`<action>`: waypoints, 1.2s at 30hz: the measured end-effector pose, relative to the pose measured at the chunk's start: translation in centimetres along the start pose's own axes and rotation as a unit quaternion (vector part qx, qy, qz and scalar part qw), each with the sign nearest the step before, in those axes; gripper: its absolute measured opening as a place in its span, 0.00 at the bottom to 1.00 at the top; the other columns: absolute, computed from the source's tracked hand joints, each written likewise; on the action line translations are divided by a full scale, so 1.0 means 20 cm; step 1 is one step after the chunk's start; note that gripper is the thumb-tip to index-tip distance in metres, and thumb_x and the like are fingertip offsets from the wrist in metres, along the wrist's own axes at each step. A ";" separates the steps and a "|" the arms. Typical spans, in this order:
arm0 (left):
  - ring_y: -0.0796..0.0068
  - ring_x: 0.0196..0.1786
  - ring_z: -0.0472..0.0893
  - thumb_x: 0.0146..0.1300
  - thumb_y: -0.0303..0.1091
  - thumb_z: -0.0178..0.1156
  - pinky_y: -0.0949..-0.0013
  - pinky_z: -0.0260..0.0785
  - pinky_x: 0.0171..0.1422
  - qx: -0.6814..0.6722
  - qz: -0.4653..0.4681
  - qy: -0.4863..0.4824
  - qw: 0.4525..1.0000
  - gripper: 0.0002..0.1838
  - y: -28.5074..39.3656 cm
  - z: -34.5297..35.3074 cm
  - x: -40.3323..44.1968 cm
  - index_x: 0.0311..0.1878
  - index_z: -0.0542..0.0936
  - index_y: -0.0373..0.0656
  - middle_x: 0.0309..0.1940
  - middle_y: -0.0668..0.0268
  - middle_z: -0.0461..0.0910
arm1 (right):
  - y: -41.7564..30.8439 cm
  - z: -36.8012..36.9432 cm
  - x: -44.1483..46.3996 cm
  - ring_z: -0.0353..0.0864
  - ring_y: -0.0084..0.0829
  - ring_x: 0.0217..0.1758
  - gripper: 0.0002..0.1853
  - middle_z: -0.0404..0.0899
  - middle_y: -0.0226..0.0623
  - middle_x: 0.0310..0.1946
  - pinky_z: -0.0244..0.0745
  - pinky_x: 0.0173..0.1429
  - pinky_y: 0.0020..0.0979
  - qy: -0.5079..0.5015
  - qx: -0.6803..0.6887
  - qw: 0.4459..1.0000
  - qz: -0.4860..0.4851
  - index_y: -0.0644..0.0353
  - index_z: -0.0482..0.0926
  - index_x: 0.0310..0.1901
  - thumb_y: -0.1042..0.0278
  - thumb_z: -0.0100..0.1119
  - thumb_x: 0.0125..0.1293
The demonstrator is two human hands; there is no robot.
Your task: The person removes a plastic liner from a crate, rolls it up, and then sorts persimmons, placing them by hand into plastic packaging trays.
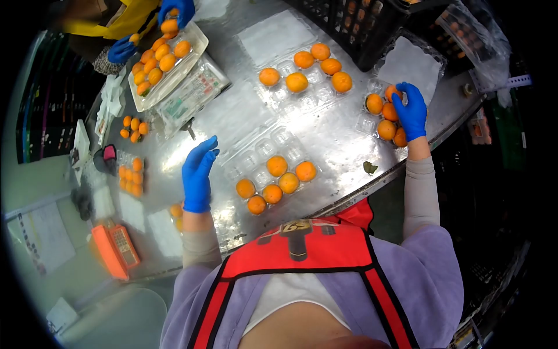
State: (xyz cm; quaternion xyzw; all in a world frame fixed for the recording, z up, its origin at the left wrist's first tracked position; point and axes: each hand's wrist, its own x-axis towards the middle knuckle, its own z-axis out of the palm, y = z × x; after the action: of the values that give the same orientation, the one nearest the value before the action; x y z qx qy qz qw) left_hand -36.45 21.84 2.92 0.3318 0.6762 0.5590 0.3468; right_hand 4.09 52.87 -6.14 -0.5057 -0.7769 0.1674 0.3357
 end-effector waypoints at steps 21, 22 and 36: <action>0.73 0.52 0.76 0.64 0.27 0.56 0.70 0.67 0.59 -0.018 -0.025 0.008 0.999 0.15 -0.04 0.02 -0.02 0.54 0.75 0.36 0.54 0.60 0.77 | -0.09 -0.08 -0.02 0.78 0.41 0.50 0.32 0.76 0.45 0.50 0.73 0.55 0.36 0.094 0.134 0.971 0.172 0.59 0.70 0.59 0.64 0.69 0.52; 0.72 0.52 0.76 0.64 0.28 0.56 0.69 0.67 0.59 -0.011 -0.022 -0.002 1.000 0.16 -0.05 0.03 -0.01 0.54 0.75 0.36 0.54 0.60 0.77 | 0.05 -0.09 -0.06 0.78 0.41 0.49 0.31 0.77 0.45 0.50 0.73 0.55 0.37 0.082 0.046 0.982 0.164 0.60 0.71 0.58 0.64 0.69 0.52; 0.74 0.52 0.75 0.64 0.25 0.56 0.70 0.67 0.59 -0.022 -0.011 -0.035 0.999 0.16 -0.02 0.10 -0.04 0.54 0.75 0.35 0.54 0.60 0.77 | -0.47 0.53 0.19 0.75 0.45 0.53 0.24 0.77 0.44 0.50 0.69 0.58 0.38 0.016 0.065 0.995 -0.077 0.57 0.76 0.53 0.58 0.65 0.54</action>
State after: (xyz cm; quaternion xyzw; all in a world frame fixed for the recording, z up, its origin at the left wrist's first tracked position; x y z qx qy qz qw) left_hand -34.43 22.19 2.38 0.3360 0.6548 0.5577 0.3837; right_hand -10.49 52.98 -6.76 -0.4242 -0.7954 0.1834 0.3920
